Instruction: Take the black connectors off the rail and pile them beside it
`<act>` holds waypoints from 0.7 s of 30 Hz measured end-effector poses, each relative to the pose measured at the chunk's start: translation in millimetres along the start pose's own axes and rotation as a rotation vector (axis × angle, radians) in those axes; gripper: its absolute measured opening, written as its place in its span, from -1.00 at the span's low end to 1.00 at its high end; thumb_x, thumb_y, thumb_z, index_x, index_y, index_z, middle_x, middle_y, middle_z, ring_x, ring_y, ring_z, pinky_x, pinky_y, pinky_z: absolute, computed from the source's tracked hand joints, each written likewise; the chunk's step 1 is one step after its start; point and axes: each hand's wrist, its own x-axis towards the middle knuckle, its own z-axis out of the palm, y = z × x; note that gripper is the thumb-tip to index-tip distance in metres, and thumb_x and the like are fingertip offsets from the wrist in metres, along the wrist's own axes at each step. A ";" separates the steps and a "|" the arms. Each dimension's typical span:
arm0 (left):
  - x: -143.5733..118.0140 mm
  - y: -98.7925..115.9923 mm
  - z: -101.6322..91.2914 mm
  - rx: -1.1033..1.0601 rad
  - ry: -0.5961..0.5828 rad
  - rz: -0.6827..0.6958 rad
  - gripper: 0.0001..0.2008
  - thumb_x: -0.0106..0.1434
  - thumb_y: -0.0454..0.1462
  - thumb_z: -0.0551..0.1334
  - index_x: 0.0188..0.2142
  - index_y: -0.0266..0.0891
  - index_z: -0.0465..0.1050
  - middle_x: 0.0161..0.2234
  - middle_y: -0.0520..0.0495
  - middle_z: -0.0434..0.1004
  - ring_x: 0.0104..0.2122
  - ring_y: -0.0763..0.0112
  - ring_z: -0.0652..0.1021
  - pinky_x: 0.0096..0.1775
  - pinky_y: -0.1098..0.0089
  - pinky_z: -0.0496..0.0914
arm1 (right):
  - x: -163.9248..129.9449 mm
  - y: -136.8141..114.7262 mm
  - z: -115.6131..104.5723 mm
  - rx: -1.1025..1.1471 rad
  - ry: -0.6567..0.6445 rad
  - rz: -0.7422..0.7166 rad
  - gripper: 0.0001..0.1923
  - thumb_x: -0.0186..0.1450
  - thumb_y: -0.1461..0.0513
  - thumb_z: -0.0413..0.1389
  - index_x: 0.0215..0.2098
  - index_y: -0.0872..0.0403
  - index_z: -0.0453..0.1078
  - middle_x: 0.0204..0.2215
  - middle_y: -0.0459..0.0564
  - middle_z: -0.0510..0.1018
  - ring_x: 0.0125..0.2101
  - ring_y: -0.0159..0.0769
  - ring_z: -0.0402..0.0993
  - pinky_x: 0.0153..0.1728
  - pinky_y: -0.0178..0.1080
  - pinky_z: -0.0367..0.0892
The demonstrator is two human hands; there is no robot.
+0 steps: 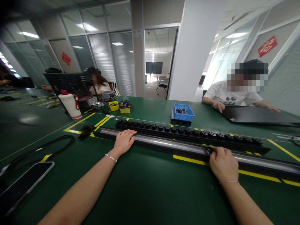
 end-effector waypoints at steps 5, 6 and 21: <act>-0.2 0.0 -0.5 -0.010 -0.002 -0.002 -0.67 0.28 -0.21 -0.02 -0.01 -0.02 0.36 0.01 0.02 0.41 0.07 0.29 0.30 0.06 0.20 0.12 | -1.7 -10.1 7.4 0.054 0.070 -0.130 -0.70 0.26 0.21 -0.14 -0.20 0.16 0.35 -0.27 0.17 0.42 -0.25 -0.15 0.36 -0.29 -0.18 0.24; -0.2 0.0 -0.7 -0.010 -0.005 -0.003 -0.67 0.28 -0.21 -0.02 -0.01 -0.02 0.36 0.01 0.02 0.41 0.07 0.29 0.30 0.06 0.20 0.12 | -2.0 -13.5 8.3 0.066 0.080 -0.143 -0.71 0.25 0.21 -0.12 -0.21 0.16 0.35 -0.27 0.16 0.42 -0.26 -0.15 0.36 -0.28 -0.18 0.24; -0.8 -0.6 -1.9 -0.008 -0.002 0.006 -0.66 0.28 -0.21 -0.02 0.00 -0.03 0.35 0.02 0.02 0.41 0.07 0.29 0.30 0.06 0.20 0.13 | -6.0 -35.2 4.2 0.135 0.119 -0.183 -0.68 0.25 0.15 -0.12 -0.19 0.15 0.35 -0.27 0.13 0.42 -0.27 -0.15 0.35 -0.27 -0.16 0.28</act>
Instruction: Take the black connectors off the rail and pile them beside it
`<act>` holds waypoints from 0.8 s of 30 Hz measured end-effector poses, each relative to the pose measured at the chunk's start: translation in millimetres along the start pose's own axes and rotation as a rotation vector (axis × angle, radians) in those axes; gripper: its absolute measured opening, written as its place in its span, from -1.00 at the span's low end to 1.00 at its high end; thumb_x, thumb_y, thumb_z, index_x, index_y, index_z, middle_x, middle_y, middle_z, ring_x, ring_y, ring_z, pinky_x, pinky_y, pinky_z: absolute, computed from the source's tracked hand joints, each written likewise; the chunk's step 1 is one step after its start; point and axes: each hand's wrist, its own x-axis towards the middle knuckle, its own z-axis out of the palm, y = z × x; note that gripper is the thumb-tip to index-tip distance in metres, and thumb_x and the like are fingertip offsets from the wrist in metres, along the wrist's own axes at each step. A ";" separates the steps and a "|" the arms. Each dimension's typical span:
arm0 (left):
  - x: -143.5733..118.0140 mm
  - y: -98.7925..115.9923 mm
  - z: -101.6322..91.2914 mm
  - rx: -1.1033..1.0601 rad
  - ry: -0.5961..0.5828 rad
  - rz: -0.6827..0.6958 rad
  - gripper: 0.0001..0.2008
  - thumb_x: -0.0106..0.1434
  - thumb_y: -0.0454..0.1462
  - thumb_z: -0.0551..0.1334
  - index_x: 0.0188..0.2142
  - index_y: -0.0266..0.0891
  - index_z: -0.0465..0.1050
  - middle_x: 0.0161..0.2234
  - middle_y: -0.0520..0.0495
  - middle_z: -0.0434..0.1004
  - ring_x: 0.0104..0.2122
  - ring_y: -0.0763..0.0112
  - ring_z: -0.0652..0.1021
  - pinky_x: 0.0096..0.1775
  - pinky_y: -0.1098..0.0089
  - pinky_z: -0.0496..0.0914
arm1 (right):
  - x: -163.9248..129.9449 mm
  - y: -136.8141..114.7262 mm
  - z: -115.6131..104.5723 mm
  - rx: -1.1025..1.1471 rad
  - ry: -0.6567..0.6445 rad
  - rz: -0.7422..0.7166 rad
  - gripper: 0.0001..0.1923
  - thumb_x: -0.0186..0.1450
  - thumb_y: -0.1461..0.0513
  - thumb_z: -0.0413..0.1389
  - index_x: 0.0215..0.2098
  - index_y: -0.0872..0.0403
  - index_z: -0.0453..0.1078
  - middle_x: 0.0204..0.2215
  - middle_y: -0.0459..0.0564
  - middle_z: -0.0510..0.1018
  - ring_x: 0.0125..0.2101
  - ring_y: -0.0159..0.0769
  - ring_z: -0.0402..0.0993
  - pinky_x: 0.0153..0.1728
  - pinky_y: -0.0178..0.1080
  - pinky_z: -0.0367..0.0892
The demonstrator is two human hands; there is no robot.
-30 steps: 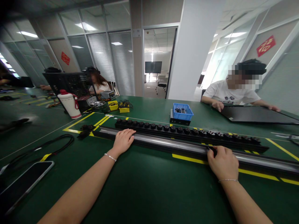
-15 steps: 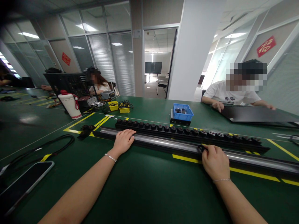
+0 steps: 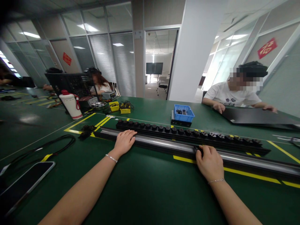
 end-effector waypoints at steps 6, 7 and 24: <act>0.0 0.1 -0.8 -0.004 -0.007 -0.003 -0.66 0.28 -0.21 -0.03 0.00 -0.02 0.35 0.03 0.03 0.40 0.08 0.29 0.30 0.06 0.19 0.13 | -0.7 -13.2 1.4 0.039 0.016 -0.051 -0.69 0.25 0.16 -0.10 -0.16 0.15 0.35 -0.23 0.15 0.41 -0.22 -0.14 0.36 -0.20 -0.13 0.29; 0.0 0.1 -0.8 -0.005 -0.008 -0.005 -0.66 0.28 -0.21 -0.03 0.00 -0.02 0.35 0.03 0.03 0.40 0.08 0.29 0.30 0.06 0.19 0.13 | -0.9 -14.1 2.3 0.043 0.022 -0.054 -0.69 0.24 0.16 -0.09 -0.15 0.15 0.35 -0.22 0.16 0.41 -0.21 -0.14 0.36 -0.20 -0.12 0.29; 0.1 0.8 -0.3 0.003 -0.012 -0.009 -0.66 0.29 -0.20 -0.02 0.01 -0.02 0.34 0.04 0.02 0.39 0.08 0.29 0.29 0.06 0.19 0.13 | -3.1 -28.7 4.2 0.106 0.050 -0.084 -0.66 0.24 0.16 -0.07 -0.10 0.15 0.33 -0.08 0.20 0.33 -0.11 -0.09 0.33 -0.12 -0.05 0.30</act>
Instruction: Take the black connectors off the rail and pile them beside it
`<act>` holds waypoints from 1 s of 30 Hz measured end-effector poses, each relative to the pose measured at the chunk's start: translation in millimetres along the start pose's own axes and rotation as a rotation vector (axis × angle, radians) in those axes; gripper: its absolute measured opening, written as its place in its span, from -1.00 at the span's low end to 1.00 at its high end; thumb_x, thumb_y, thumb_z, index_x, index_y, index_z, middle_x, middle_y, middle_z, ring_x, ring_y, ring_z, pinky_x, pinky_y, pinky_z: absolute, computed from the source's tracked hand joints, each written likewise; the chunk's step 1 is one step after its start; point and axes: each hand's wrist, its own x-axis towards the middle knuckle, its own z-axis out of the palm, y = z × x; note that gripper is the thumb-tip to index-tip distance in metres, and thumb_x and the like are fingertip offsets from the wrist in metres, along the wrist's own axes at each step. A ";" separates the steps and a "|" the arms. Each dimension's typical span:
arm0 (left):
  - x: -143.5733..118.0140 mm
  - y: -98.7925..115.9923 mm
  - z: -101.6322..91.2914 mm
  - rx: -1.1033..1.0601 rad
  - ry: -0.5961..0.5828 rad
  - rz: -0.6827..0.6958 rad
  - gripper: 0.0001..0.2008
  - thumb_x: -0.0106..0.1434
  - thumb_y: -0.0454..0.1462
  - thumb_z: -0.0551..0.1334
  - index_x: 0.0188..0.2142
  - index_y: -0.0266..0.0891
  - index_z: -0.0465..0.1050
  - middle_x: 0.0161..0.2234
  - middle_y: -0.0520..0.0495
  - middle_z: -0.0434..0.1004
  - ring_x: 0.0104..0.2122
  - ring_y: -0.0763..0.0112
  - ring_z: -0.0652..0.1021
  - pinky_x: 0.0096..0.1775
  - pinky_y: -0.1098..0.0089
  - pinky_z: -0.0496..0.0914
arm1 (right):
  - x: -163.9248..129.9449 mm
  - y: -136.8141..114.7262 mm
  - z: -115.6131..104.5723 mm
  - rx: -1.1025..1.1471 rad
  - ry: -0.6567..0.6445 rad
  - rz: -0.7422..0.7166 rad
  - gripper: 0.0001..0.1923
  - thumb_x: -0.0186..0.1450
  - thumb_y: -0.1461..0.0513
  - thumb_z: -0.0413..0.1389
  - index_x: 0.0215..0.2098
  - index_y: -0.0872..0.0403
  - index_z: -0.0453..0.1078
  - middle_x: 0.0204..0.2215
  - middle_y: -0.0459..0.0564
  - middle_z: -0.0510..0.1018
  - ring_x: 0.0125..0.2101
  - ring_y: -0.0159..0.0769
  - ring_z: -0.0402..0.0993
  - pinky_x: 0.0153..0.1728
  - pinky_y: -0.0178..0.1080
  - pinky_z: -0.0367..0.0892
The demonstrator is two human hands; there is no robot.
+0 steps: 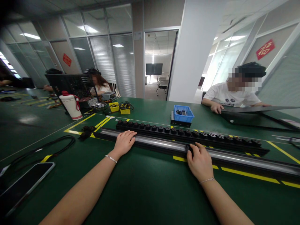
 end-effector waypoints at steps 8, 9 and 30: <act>0.4 0.7 -0.7 -0.002 -0.005 -0.002 -0.66 0.29 -0.20 -0.03 0.01 -0.01 0.34 0.04 0.02 0.39 0.08 0.29 0.29 0.06 0.19 0.13 | -1.1 -9.7 -0.9 0.003 -0.034 -0.004 -0.62 0.25 0.15 -0.09 -0.04 0.14 0.30 -0.07 0.19 0.31 -0.11 -0.10 0.32 -0.11 -0.05 0.29; 0.4 0.6 -0.6 -0.001 -0.005 -0.001 -0.66 0.29 -0.20 -0.03 0.01 -0.01 0.34 0.04 0.03 0.39 0.08 0.29 0.29 0.06 0.20 0.13 | -1.0 -11.1 -1.0 -0.001 -0.039 -0.008 -0.62 0.25 0.15 -0.09 -0.03 0.15 0.30 -0.08 0.19 0.31 -0.11 -0.10 0.32 -0.11 -0.06 0.29; -0.6 -1.6 1.9 0.019 0.020 0.029 -0.66 0.30 -0.19 -0.04 0.01 -0.03 0.34 0.04 0.04 0.39 0.07 0.30 0.31 0.05 0.20 0.13 | -3.8 -20.4 -1.5 0.035 -0.058 -0.060 -0.57 0.22 0.14 -0.04 0.00 0.20 0.27 -0.05 0.20 0.31 -0.05 -0.11 0.27 0.01 -0.07 0.22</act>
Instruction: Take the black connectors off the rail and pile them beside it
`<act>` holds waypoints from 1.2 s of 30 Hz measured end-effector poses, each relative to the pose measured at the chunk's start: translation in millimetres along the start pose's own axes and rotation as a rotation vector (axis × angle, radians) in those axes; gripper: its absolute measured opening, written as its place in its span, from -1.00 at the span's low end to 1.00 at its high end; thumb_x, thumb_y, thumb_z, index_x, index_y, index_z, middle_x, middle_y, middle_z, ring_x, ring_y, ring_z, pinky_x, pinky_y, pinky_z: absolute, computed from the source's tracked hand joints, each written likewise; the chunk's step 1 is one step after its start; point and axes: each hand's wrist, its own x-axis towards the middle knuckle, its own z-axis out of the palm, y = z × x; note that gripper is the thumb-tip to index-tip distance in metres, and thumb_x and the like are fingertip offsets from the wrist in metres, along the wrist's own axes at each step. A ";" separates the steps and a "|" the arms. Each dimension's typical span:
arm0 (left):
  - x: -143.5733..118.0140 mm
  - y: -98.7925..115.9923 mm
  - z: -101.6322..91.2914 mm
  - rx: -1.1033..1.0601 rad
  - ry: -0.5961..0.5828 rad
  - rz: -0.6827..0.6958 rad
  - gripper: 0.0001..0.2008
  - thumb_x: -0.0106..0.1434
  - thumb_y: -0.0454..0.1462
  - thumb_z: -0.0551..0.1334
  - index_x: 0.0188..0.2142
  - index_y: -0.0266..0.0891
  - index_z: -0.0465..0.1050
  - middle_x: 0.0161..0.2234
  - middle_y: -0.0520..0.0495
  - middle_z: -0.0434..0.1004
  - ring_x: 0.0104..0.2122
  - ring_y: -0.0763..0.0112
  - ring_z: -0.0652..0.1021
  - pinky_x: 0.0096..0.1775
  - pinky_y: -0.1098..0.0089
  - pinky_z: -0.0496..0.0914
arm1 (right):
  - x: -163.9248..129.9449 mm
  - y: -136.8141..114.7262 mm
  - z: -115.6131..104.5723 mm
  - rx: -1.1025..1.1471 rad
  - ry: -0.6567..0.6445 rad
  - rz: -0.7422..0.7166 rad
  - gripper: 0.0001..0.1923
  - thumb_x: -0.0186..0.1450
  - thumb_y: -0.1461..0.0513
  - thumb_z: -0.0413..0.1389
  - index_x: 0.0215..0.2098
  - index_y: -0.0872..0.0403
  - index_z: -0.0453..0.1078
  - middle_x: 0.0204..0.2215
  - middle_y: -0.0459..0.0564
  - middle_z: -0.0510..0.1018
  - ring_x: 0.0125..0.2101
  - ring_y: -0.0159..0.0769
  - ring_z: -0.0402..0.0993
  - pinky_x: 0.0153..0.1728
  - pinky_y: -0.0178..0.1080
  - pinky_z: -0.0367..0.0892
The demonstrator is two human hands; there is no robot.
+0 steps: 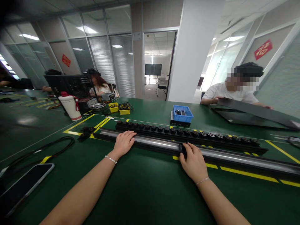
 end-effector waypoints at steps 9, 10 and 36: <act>0.0 0.1 -0.2 -0.008 -0.011 -0.007 -0.66 0.30 -0.19 -0.05 0.01 -0.03 0.34 0.04 0.04 0.39 0.07 0.30 0.30 0.05 0.20 0.12 | 0.4 -13.7 -3.3 0.030 -0.049 -0.030 -0.57 0.21 0.18 -0.04 0.02 0.19 0.27 0.00 0.20 0.27 -0.01 -0.11 0.25 0.03 -0.09 0.21; -0.1 -0.1 0.1 -0.007 -0.009 -0.005 -0.66 0.30 -0.19 -0.05 0.01 -0.03 0.33 0.05 0.04 0.38 0.07 0.30 0.30 0.05 0.20 0.12 | 0.4 -14.6 -3.7 0.028 -0.053 -0.031 -0.57 0.21 0.19 -0.04 0.02 0.20 0.27 0.00 0.20 0.27 -0.01 -0.11 0.25 0.03 -0.10 0.21; -0.2 1.3 0.8 -0.010 0.005 -0.006 -0.66 0.30 -0.19 -0.04 0.01 -0.04 0.33 0.03 0.02 0.40 0.08 0.30 0.30 0.05 0.20 0.13 | 3.0 -50.1 -5.3 -0.087 -0.166 -0.022 -0.59 0.16 0.19 0.01 -0.02 0.09 0.32 0.08 0.25 0.17 0.08 -0.02 0.13 0.06 0.10 0.05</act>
